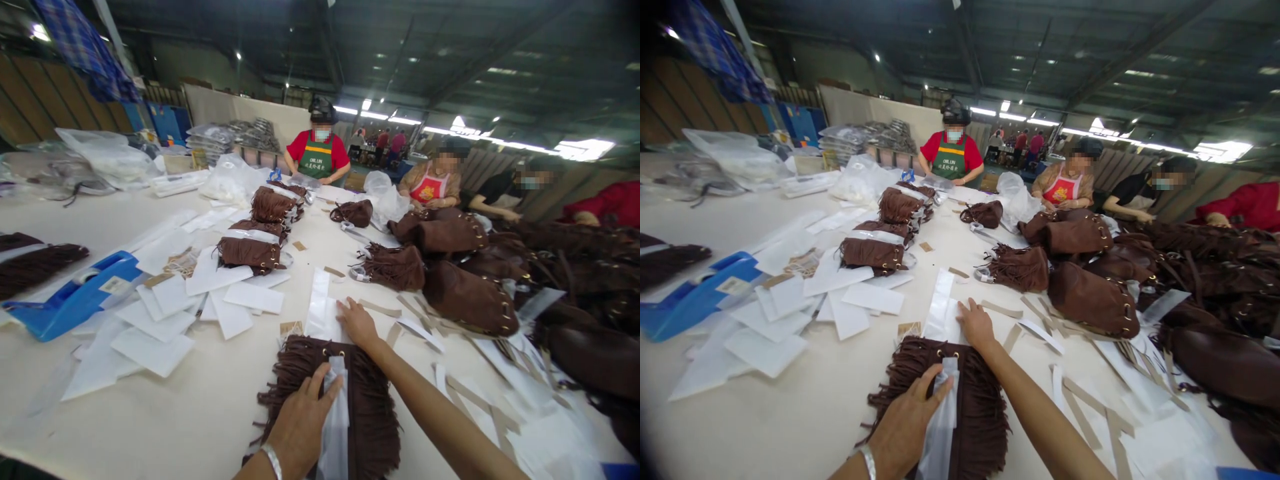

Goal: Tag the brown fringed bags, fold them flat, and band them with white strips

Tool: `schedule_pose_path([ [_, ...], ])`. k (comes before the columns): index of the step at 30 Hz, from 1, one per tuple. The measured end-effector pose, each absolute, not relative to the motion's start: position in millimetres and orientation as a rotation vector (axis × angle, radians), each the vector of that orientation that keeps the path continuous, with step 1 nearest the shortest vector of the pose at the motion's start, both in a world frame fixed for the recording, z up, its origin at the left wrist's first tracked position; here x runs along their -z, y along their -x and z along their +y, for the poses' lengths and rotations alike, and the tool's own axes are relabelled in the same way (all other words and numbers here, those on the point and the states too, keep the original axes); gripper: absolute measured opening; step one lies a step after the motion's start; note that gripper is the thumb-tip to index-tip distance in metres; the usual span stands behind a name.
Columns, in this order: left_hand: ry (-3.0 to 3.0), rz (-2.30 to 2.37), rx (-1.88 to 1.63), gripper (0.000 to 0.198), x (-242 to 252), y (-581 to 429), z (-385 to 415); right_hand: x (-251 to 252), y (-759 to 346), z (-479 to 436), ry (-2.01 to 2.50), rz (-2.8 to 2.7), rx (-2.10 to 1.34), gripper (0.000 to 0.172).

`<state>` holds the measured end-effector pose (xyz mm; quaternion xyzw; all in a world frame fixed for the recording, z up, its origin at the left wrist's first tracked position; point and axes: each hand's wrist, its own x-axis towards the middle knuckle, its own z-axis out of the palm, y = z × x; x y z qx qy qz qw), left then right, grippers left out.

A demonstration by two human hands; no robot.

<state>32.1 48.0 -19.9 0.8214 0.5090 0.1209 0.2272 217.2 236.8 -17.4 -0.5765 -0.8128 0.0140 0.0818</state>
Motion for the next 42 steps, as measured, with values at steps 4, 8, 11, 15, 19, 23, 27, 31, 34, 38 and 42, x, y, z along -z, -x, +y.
schedule_pose_path([
  [4,-2.224,1.386,-0.311,0.102,21,-32,53,30,-214,240,1.694,-2.462,-0.045,0.026],
  [8,-2.186,1.384,-0.338,0.1,22,-31,54,24,-213,241,1.672,-2.381,-0.126,0.015],
  [11,-2.173,1.379,-0.356,0.096,17,-30,55,19,-213,245,1.714,-2.232,-0.233,0.012],
  [15,-2.155,1.332,-0.433,0.073,3,-27,57,14,-213,252,1.746,-2.068,-0.48,0.009],
  [19,-2.13,1.383,-0.5,0.045,-7,-29,57,1,-210,249,1.665,-1.926,-0.685,0.017],
  [23,-2.171,1.458,-0.489,0.043,-4,-34,54,-26,-207,225,1.539,-1.818,-0.734,0.056],
  [27,-2.214,1.535,-0.431,0.047,1,-37,53,-50,-204,172,1.401,-1.796,-0.741,0.067],
  [31,-2.238,1.559,-0.448,0.045,2,-39,54,-41,-204,110,1.444,-1.837,-0.58,0.043],
  [34,-2.246,1.578,-0.448,0.044,3,-39,54,-19,-205,78,1.46,-1.865,-0.442,0.021],
  [38,-2.229,1.59,-0.45,0.037,5,-39,53,1,-205,58,1.405,-1.923,-0.273,0.009],
  [42,-2.2,1.598,-0.452,0.032,8,-38,54,8,-201,48,1.338,-1.95,-0.169,0.011],
])
